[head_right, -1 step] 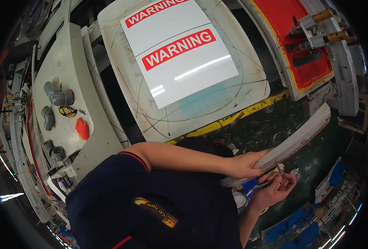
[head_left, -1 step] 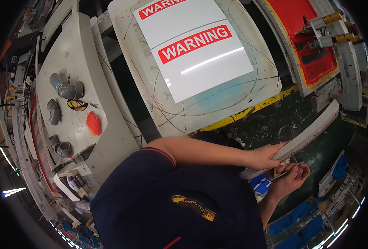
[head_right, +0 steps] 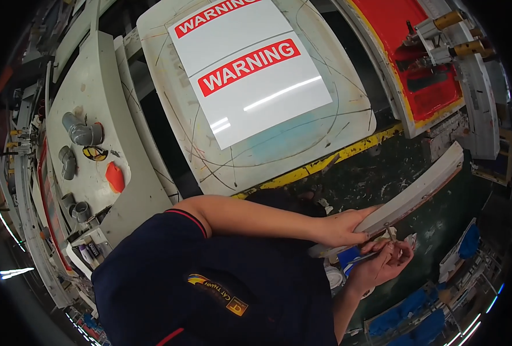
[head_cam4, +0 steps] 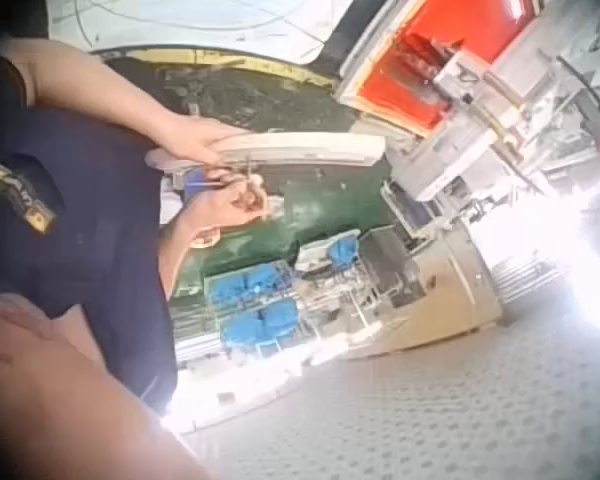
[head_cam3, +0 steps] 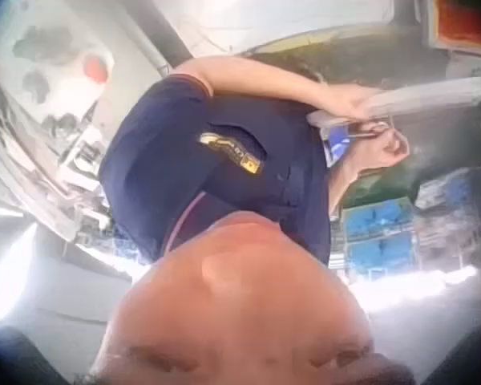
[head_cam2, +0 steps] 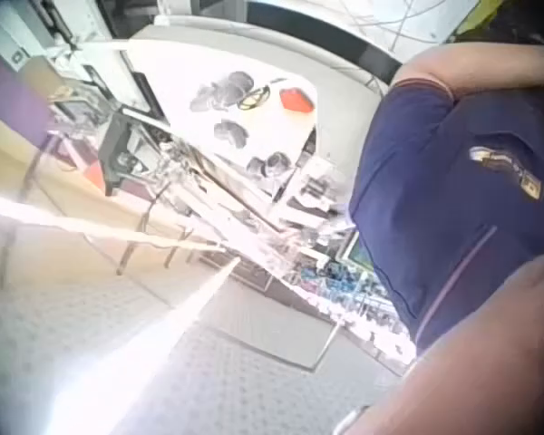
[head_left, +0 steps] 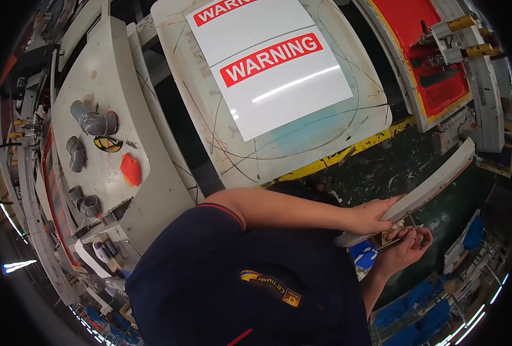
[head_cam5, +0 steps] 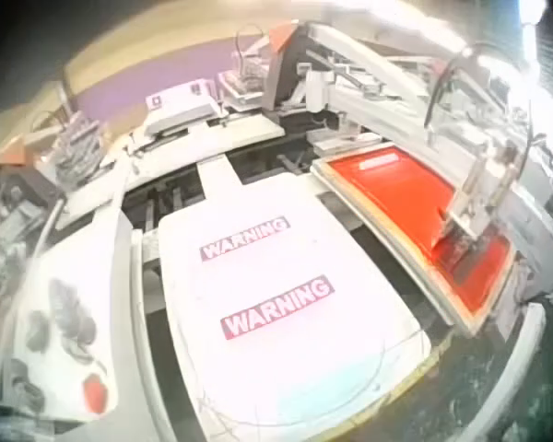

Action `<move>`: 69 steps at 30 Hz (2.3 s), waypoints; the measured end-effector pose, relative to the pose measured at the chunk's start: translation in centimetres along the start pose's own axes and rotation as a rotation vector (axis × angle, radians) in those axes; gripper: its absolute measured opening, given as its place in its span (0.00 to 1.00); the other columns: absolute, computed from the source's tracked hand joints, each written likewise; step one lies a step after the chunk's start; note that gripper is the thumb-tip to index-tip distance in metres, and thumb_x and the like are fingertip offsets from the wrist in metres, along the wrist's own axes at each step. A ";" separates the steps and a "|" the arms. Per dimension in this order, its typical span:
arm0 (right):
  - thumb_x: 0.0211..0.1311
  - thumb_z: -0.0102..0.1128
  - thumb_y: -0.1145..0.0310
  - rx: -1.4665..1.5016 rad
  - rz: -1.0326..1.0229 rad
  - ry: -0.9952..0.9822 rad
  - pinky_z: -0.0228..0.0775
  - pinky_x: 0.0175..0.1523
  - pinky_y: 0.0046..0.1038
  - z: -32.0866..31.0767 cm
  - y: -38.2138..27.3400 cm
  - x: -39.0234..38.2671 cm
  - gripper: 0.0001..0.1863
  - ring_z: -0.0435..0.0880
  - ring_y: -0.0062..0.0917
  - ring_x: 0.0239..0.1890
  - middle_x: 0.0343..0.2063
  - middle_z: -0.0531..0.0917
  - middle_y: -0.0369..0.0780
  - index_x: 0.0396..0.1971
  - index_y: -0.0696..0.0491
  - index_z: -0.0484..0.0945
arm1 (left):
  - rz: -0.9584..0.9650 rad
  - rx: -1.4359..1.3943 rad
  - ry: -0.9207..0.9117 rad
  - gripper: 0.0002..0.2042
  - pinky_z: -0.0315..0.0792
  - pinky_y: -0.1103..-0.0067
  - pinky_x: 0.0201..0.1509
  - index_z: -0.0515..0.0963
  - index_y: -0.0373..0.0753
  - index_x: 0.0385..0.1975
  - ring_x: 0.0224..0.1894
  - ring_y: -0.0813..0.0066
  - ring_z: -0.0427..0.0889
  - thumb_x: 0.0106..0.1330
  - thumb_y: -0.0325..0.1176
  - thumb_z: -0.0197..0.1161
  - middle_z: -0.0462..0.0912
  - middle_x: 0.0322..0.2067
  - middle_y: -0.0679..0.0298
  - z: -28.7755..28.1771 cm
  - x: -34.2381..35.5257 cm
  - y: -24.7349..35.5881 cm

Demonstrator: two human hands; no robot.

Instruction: The recorder is dismantling a squeegee holder from a screen printing machine by removing screws and using a scraper.

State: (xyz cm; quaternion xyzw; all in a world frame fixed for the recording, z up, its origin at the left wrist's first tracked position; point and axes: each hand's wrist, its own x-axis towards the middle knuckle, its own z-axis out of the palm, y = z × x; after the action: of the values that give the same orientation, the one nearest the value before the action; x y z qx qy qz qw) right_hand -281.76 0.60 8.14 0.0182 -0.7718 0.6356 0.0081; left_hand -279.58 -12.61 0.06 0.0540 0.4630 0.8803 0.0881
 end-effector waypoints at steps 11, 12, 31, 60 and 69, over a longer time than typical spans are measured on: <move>0.81 0.47 0.72 -0.240 -0.013 0.093 0.71 0.37 0.22 -6.4 0.5 3.0 0.15 0.75 0.18 0.26 0.31 0.78 0.36 0.62 0.56 0.69 | 0.041 0.076 0.140 0.37 0.72 0.71 0.63 0.45 0.24 0.72 0.59 0.67 0.73 0.77 0.41 0.58 0.72 0.59 0.42 -0.2 2.4 -2.1; 0.81 0.48 0.70 -0.284 -0.006 0.048 0.71 0.36 0.21 -6.5 2.0 2.9 0.15 0.76 0.17 0.27 0.31 0.78 0.37 0.61 0.56 0.69 | 0.043 0.069 0.138 0.37 0.72 0.71 0.63 0.45 0.24 0.72 0.59 0.67 0.73 0.77 0.41 0.58 0.72 0.59 0.42 -0.2 2.4 -1.8; 0.71 0.62 0.54 -0.875 0.255 -0.575 0.60 0.73 0.42 -3.4 14.7 0.6 0.39 0.72 0.46 0.69 0.65 0.72 0.59 0.70 0.66 0.62 | -0.013 -0.047 0.040 0.33 0.75 0.63 0.55 0.57 0.30 0.71 0.51 0.45 0.83 0.73 0.42 0.59 0.80 0.48 0.39 -12.8 3.9 -3.2; 0.72 0.64 0.61 -0.394 0.904 -1.078 0.69 0.64 0.34 12.2 16.5 7.8 0.22 0.81 0.35 0.56 0.51 0.83 0.49 0.57 0.61 0.77 | 0.294 -0.420 -0.262 0.38 0.73 0.52 0.60 0.67 0.34 0.69 0.58 0.40 0.79 0.68 0.58 0.64 0.78 0.58 0.37 -12.1 10.5 10.7; 0.72 0.65 0.62 -0.320 0.922 -1.116 0.74 0.56 0.28 16.7 15.2 5.8 0.19 0.82 0.26 0.51 0.46 0.85 0.42 0.54 0.58 0.78 | 0.314 -0.527 -0.221 0.36 0.75 0.58 0.57 0.68 0.33 0.64 0.56 0.46 0.81 0.68 0.56 0.66 0.80 0.53 0.42 -9.0 11.4 8.4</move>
State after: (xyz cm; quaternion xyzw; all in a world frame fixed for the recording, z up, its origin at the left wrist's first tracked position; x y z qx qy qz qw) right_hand -287.98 -13.02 -9.80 0.0112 -0.6737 0.3505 -0.6505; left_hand -293.18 -22.26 2.06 0.1953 0.1931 0.9615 0.0122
